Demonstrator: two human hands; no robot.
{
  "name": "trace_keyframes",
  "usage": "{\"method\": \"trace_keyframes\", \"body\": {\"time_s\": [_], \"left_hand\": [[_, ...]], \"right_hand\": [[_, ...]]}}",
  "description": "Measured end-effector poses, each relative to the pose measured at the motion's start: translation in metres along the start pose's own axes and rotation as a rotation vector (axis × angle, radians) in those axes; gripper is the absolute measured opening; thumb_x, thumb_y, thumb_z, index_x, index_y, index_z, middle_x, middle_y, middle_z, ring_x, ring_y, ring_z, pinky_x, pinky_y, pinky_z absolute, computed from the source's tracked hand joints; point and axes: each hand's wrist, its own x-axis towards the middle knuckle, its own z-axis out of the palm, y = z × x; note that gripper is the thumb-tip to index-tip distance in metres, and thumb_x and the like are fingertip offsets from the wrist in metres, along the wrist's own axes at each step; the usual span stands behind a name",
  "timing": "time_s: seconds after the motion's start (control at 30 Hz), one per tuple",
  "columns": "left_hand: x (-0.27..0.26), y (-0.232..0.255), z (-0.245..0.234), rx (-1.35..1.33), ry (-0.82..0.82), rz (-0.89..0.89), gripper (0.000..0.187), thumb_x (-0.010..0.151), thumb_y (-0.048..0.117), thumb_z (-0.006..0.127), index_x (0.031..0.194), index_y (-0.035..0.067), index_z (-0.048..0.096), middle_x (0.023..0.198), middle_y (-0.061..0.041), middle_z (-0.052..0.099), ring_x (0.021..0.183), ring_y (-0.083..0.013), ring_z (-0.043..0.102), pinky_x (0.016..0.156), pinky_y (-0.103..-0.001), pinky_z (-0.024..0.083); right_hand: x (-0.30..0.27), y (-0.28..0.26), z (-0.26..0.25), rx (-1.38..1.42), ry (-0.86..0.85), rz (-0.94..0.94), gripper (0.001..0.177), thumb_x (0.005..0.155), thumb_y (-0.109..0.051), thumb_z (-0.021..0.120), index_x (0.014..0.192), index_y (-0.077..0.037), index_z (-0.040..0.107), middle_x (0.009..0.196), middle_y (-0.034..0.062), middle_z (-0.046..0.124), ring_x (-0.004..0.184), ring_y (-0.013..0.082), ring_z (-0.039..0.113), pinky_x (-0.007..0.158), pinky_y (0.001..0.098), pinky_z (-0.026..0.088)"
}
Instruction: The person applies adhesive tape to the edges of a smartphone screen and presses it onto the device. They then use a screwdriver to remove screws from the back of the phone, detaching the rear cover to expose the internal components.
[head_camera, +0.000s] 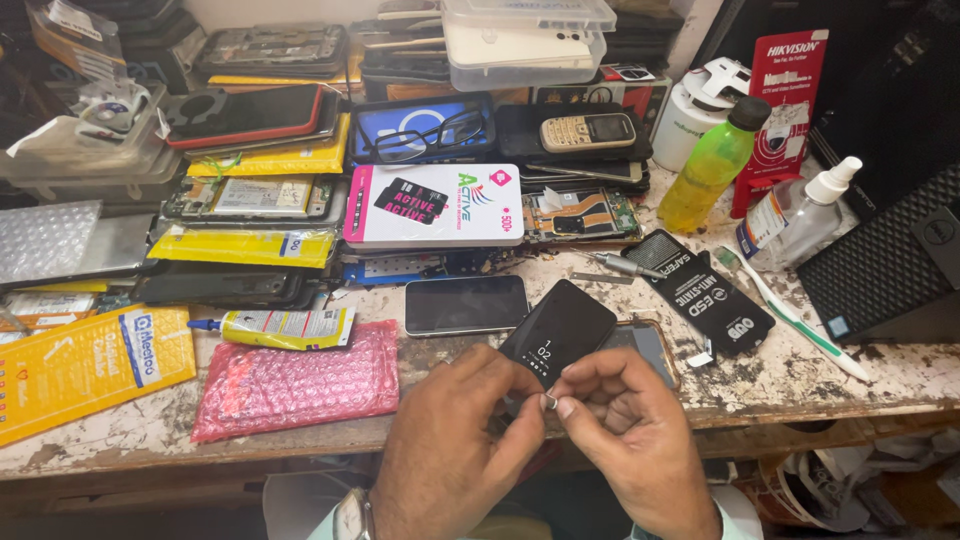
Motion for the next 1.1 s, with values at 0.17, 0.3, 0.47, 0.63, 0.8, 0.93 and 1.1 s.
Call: {"method": "trace_keyframes", "body": {"time_s": [0.17, 0.3, 0.47, 0.63, 0.8, 0.93, 1.1], "left_hand": [[0.0001, 0.0011, 0.0017, 0.114, -0.018, 0.023, 0.013, 0.083, 0.02, 0.073, 0.088, 0.009, 0.07, 0.089, -0.008, 0.068, 0.077, -0.0311, 0.068, 0.068, -0.045, 0.053], [0.0011, 0.0012, 0.0033, 0.144, -0.045, 0.023, 0.013, 0.084, 0.021, 0.072, 0.089, 0.009, 0.069, 0.088, -0.007, 0.067, 0.078, -0.0307, 0.068, 0.068, -0.045, 0.053], [0.0016, 0.0002, 0.0029, 0.132, -0.045, 0.028, 0.013, 0.083, 0.021, 0.072, 0.089, 0.009, 0.069, 0.088, -0.007, 0.067, 0.078, -0.0306, 0.068, 0.069, -0.045, 0.053], [0.0014, 0.0005, 0.0018, 0.159, -0.063, 0.006, 0.013, 0.083, 0.021, 0.072, 0.089, 0.009, 0.069, 0.088, -0.008, 0.066, 0.077, -0.0304, 0.068, 0.069, -0.045, 0.054], [0.0005, 0.0027, 0.0016, 0.178, -0.044, 0.041, 0.013, 0.084, 0.021, 0.072, 0.09, 0.009, 0.069, 0.088, -0.008, 0.066, 0.078, -0.0305, 0.068, 0.069, -0.045, 0.054], [-0.0001, 0.0033, 0.0015, 0.202, -0.059, 0.026, 0.014, 0.083, 0.021, 0.073, 0.089, 0.01, 0.068, 0.088, -0.008, 0.066, 0.076, -0.0305, 0.068, 0.068, -0.046, 0.053], [0.0002, 0.0035, 0.003, 0.236, -0.057, 0.062, 0.017, 0.081, 0.021, 0.075, 0.089, 0.009, 0.066, 0.089, -0.009, 0.065, 0.077, -0.0315, 0.068, 0.067, -0.047, 0.053]], "right_hand": [[-0.0008, -0.0004, 0.0024, 0.016, -0.035, -0.032, 0.029, 0.088, 0.007, 0.067, 0.115, 0.002, 0.058, 0.1, 0.0113, 0.069, 0.093, 0.0146, 0.069, 0.082, 0.0296, 0.06], [-0.0002, -0.0011, 0.0034, -0.019, -0.036, -0.064, 0.033, 0.088, 0.007, 0.068, 0.118, 0.001, 0.055, 0.099, 0.0104, 0.068, 0.092, 0.014, 0.068, 0.081, 0.0291, 0.059], [0.0015, -0.0033, 0.0033, 0.057, -0.062, -0.031, 0.034, 0.088, 0.008, 0.067, 0.119, 0.001, 0.053, 0.099, 0.012, 0.07, 0.091, 0.0146, 0.069, 0.081, 0.0301, 0.06], [0.0023, -0.004, 0.0036, 0.081, -0.069, -0.002, 0.032, 0.088, 0.008, 0.067, 0.117, 0.001, 0.053, 0.098, 0.0125, 0.071, 0.09, 0.0146, 0.071, 0.081, 0.0306, 0.061], [0.0008, -0.0031, 0.0039, 0.057, -0.052, -0.023, 0.033, 0.088, 0.008, 0.067, 0.118, 0.001, 0.054, 0.098, 0.0126, 0.071, 0.089, 0.0142, 0.069, 0.079, 0.029, 0.059], [-0.0006, -0.0027, 0.0044, 0.025, -0.06, -0.053, 0.037, 0.087, 0.009, 0.067, 0.12, 0.0, 0.052, 0.1, 0.012, 0.069, 0.091, 0.0139, 0.069, 0.079, 0.0286, 0.058], [-0.0006, -0.0027, 0.0064, 0.004, -0.064, -0.065, 0.041, 0.087, 0.01, 0.067, 0.122, -0.001, 0.051, 0.099, 0.0111, 0.067, 0.092, 0.0137, 0.067, 0.08, 0.0286, 0.057]]}}
